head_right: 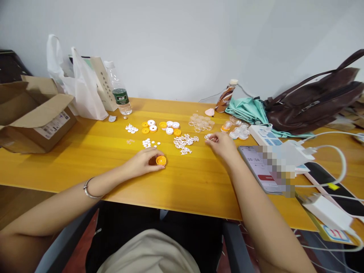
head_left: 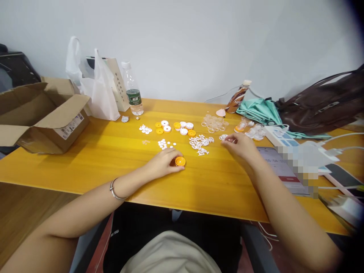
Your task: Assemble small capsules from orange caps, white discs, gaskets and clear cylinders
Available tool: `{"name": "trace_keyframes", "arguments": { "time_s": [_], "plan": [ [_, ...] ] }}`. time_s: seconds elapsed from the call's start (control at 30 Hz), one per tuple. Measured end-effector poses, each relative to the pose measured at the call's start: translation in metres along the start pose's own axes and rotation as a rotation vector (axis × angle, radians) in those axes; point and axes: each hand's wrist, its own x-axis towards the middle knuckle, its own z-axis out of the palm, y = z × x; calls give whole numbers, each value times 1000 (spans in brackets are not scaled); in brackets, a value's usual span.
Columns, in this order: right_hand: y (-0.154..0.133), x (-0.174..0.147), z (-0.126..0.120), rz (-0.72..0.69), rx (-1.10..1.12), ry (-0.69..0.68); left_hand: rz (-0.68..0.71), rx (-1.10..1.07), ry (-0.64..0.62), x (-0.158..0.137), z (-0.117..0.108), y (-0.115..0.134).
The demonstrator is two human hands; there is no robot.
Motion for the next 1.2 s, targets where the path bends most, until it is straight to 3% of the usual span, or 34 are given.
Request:
{"name": "trace_keyframes", "arguments": {
  "time_s": [0.13,0.33,0.43,0.6,0.77,0.93,1.1,1.2],
  "plan": [
    [0,0,6,28,-23,-64,17,-4,17,0,1,-1],
    [-4,-3,0,36,49,-44,22,-10,16,0,1,0],
    [-18,-10,-9,35,268,-85,15,-17,66,-2,1,0],
    [-58,-31,-7,-94,813,-200,51,-50,209,-1,0,2],
    [-91,-57,14,-100,1112,-485,134,-238,276,1,3,2],
    [-101,-70,23,-118,1202,-730,118,-408,274,2,4,6],
    [-102,-70,24,-114,1199,-738,179,-382,192,0,1,11],
    [-98,-63,22,-115,1135,-609,160,-350,237,1,3,10]
  ]
}}
